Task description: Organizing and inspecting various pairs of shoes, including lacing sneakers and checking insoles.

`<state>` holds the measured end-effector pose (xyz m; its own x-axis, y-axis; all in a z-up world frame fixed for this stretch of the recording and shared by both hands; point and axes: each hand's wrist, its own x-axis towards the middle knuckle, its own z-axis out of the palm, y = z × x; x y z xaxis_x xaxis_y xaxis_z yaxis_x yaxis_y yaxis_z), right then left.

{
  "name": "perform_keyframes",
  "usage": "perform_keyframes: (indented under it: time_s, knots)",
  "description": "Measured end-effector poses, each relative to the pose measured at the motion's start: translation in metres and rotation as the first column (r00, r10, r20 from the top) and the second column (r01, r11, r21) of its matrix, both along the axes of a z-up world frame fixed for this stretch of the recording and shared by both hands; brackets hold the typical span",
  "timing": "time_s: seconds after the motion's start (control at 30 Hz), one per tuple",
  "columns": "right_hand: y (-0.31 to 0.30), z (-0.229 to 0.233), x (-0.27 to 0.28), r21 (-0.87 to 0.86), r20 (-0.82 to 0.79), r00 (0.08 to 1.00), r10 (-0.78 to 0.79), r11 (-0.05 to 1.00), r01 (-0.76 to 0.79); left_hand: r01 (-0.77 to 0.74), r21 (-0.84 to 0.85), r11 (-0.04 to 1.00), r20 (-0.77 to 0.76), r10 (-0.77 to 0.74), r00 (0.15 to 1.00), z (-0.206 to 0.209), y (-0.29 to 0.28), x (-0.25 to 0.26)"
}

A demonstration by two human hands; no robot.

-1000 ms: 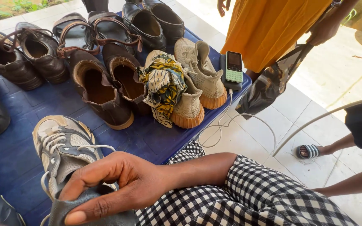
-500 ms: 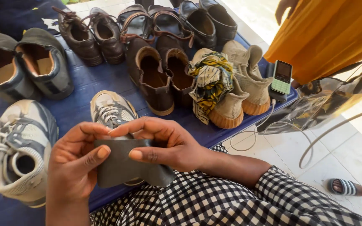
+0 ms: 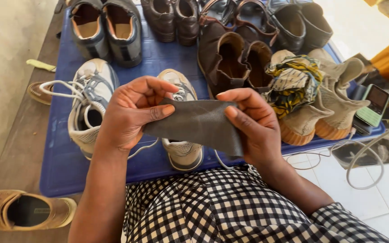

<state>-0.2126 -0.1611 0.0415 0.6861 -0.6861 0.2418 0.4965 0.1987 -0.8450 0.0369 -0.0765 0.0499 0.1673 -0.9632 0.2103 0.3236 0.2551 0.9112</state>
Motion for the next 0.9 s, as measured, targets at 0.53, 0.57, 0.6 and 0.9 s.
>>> perform_keyframes:
  time_s: [0.53, 0.57, 0.6, 0.9]
  knots:
    - [-0.013, -0.011, -0.016, -0.152, 0.106, 0.975, -0.198, 0.965, 0.212, 0.002, -0.094, 0.996, 0.022, 0.000, 1.000, -0.016, -0.012, 0.016]
    - [-0.014, -0.011, -0.017, -0.158, 0.116, 0.967, -0.225, 0.957, 0.242, -0.001, -0.127, 0.992, 0.043, 0.007, 0.999, -0.022, -0.013, 0.018]
    - [-0.014, -0.010, -0.017, -0.158, 0.116, 0.968, -0.223, 0.958, 0.240, -0.004, -0.127, 0.992, 0.043, 0.009, 0.999, -0.021, -0.013, 0.019]
    - [-0.015, -0.004, -0.033, -0.223, -0.003, 0.988, -0.152, 0.964, 0.147, -0.075, -0.062, 0.995, 0.237, 0.087, 0.968, -0.022, -0.021, 0.016]
